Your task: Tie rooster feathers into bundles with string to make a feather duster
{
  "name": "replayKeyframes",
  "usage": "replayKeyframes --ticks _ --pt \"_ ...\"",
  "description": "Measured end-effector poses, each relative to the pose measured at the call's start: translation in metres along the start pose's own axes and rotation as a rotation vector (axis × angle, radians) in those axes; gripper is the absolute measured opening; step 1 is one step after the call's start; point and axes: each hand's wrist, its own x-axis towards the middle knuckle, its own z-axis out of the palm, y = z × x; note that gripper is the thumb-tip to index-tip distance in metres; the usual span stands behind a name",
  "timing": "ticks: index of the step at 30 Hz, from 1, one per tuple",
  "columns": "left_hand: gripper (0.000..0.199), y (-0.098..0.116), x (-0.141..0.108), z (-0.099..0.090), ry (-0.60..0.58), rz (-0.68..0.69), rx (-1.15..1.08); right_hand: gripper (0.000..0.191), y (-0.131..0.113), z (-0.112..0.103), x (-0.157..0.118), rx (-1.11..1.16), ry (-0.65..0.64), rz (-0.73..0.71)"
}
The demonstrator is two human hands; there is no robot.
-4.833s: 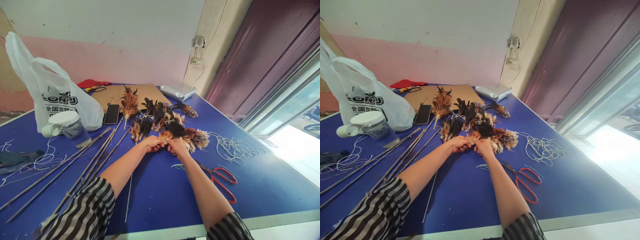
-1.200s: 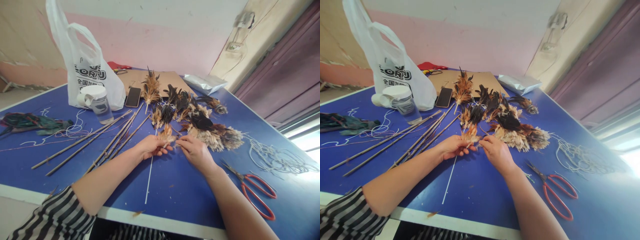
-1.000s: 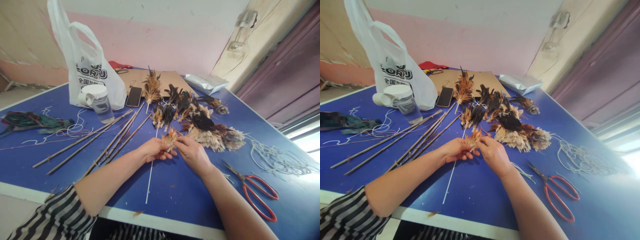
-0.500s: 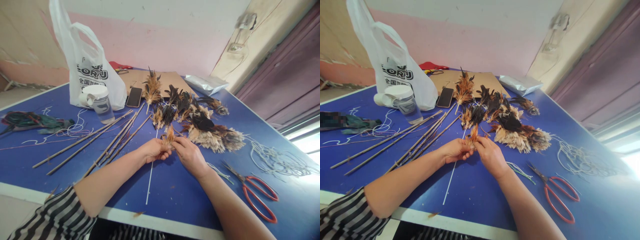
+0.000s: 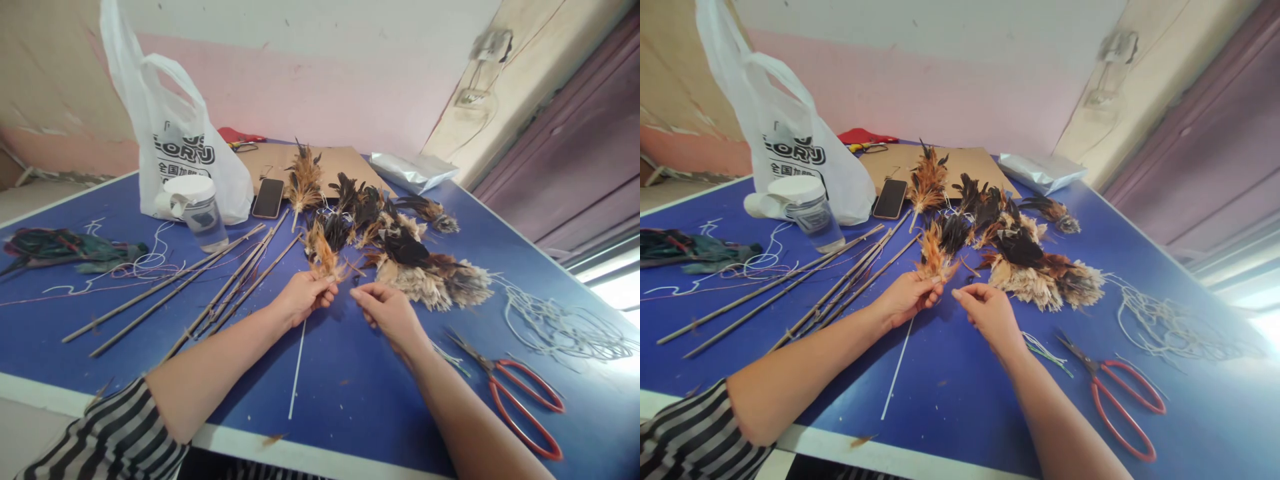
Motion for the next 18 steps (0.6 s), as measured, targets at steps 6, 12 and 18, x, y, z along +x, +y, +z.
replayKeyframes --ticks 6,12,18 --pt "0.023 -0.007 -0.005 0.007 -0.091 0.048 0.062 0.032 0.002 0.027 -0.002 0.379 -0.021 0.035" --pt "0.028 -0.008 -0.005 0.008 -0.123 0.05 0.135 0.023 0.005 0.026 0.001 0.697 0.055 0.104" --pt "0.031 -0.007 -0.006 0.009 -0.14 0.068 0.198 0.019 0.004 0.023 0.001 0.817 -0.213 0.2"
